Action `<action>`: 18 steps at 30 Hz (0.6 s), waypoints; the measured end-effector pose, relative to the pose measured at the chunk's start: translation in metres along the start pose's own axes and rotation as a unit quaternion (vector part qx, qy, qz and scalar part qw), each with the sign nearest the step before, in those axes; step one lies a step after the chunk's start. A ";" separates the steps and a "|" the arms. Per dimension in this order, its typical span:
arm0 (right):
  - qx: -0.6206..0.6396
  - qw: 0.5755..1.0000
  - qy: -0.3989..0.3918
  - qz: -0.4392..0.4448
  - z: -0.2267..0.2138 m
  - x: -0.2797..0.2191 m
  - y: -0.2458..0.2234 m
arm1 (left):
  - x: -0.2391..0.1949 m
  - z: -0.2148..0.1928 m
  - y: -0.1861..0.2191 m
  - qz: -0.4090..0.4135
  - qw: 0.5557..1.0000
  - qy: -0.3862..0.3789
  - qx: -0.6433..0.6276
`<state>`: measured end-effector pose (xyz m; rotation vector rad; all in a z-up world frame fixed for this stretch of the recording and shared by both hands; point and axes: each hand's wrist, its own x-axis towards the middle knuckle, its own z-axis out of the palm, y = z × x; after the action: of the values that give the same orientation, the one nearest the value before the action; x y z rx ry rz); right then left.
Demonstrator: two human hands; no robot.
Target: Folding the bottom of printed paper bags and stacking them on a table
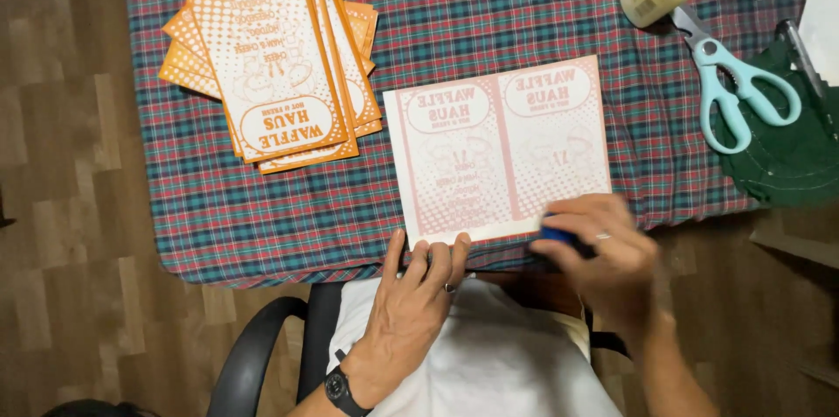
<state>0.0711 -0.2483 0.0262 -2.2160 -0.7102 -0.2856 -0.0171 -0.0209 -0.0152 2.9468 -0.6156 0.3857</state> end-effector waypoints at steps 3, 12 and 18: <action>0.054 0.998 -0.040 -0.019 0.036 0.005 -0.017 | -0.008 0.008 -0.003 -0.001 1.000 0.008 -0.027; 0.113 0.991 -0.070 -0.016 0.045 0.013 -0.020 | -0.013 0.014 -0.017 -0.042 0.979 0.012 -0.201; 0.089 0.992 -0.067 -0.062 0.061 0.012 -0.020 | -0.011 0.004 -0.017 -0.042 0.973 0.019 -0.227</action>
<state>0.0686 -0.1876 0.0021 -2.0378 -0.9126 -0.1302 -0.0195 -0.0021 -0.0227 2.5120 -0.4937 0.2523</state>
